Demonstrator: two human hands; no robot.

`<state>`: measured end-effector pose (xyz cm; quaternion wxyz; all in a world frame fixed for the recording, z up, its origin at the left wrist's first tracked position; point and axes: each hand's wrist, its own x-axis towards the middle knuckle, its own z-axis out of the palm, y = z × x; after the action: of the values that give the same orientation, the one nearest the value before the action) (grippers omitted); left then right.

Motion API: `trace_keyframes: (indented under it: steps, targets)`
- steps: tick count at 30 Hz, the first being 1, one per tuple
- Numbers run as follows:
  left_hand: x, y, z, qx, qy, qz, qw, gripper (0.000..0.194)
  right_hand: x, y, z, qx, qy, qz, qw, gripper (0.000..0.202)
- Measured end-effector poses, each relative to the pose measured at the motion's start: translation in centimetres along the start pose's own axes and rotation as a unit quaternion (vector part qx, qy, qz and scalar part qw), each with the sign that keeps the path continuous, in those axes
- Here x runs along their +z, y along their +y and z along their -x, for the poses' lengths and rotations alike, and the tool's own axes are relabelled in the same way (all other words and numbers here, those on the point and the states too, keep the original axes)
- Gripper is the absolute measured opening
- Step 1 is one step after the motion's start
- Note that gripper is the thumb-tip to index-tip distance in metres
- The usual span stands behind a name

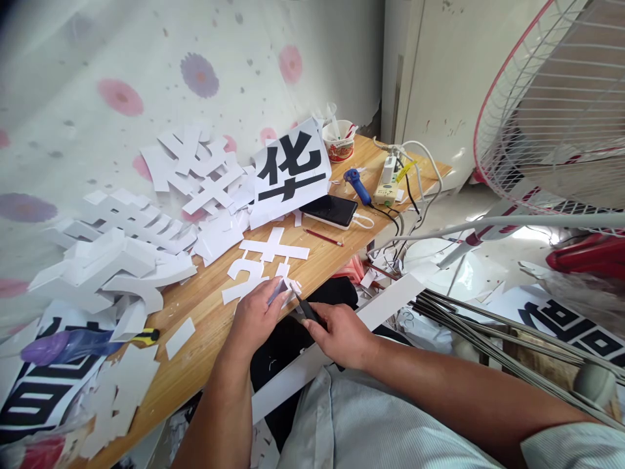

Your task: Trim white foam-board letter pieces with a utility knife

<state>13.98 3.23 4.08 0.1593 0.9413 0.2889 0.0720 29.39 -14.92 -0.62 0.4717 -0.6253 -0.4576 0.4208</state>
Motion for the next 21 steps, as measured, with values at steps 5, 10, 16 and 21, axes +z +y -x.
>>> trace_keyframes:
  steps: [5, 10, 16, 21]
  targets:
    - [0.1, -0.1, 0.1, 0.000, 0.003, -0.004, 1.000, 0.034, 0.0, 0.8, 0.7, 0.019, 0.012, 0.015, 1.000, 0.032]
    - [0.1, -0.1, 0.1, 0.001, 0.001, 0.006, 1.000, 0.035, -0.3, -0.4, -0.1, -0.005, 0.005, -0.023, 1.000, 0.030]
    - [0.1, -0.2, 0.0, -0.005, -0.005, 0.004, 1.000, 0.035, -0.2, -0.9, -0.8, -0.022, -0.007, -0.030, 0.999, 0.031]
    - [0.1, -0.2, 0.1, -0.002, -0.004, 0.004, 1.000, 0.035, -0.2, 0.3, -0.3, -0.014, -0.006, -0.014, 1.000, 0.030]
